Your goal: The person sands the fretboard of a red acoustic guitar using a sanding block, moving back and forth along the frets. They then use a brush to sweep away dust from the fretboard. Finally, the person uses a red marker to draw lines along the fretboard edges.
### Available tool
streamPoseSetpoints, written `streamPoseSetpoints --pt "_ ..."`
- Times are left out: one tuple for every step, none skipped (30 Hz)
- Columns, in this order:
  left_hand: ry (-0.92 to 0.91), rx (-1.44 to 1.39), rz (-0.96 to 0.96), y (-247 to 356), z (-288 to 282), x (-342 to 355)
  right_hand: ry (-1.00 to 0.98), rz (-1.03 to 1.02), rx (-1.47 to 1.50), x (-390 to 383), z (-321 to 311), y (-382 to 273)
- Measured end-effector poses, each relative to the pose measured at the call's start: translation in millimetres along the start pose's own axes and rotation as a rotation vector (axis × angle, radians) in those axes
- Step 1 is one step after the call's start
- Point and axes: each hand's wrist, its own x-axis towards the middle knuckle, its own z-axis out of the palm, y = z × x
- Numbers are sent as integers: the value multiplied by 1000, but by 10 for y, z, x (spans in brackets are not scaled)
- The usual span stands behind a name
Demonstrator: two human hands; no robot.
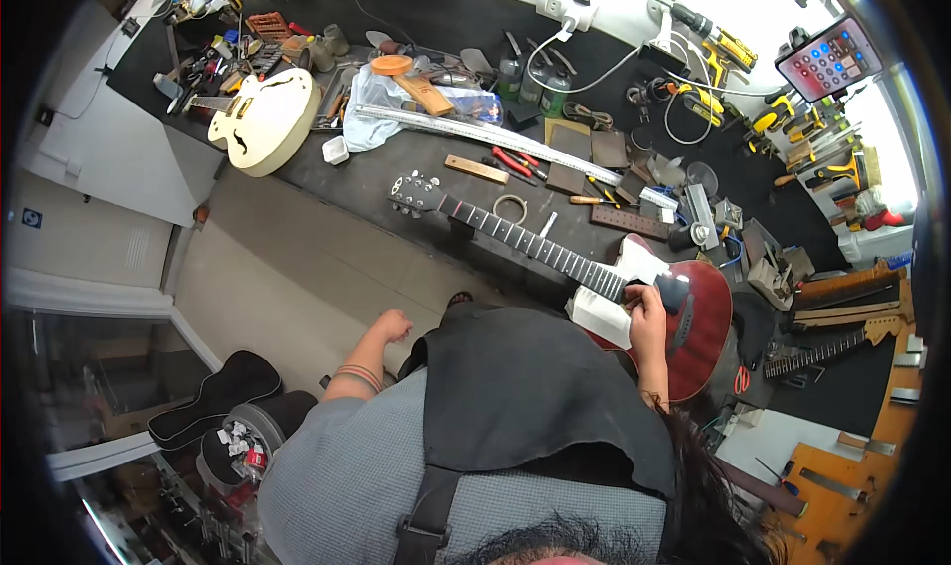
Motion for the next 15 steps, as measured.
streamPoseSetpoints --pt "-9 6 11 -18 -15 40 -8 10 16 -4 35 -38" --pt "-19 13 22 -37 -48 85 -11 11 2 -26 67 -78" --pt "-24 9 13 -56 -99 134 -12 13 -12 -55 102 -120" --pt "-32 5 10 -42 -141 200 -8 14 -31 -80 119 -149" --pt "-40 3 6 -35 -204 262 -3 18 -24 -97 142 -156" --pt "-45 -2 4 -26 -302 326 4 22 -14 -110 169 -160" --pt "-61 -6 7 42 -375 404 17 31 -13 -143 169 -184" --pt "-75 -7 8 100 -463 467 26 45 -12 -172 198 -208" --pt "-60 -9 12 128 -587 498 35 60 -8 -190 255 -230" --pt "-69 -8 27 252 -641 535 59 85 -23 -235 245 -258" --pt "-81 -2 42 378 -699 557 70 85 -41 -282 240 -279" --pt "-89 -3 51 519 -739 598 96 98 -49 -349 231 -285" --pt "-91 -10 53 599 -800 615 101 118 -58 -394 247 -293" --pt "-86 -16 54 647 -883 651 105 135 -61 -429 284 -307" --pt "-98 0 53 690 -947 687 113 164 -43 -470 325 -320"
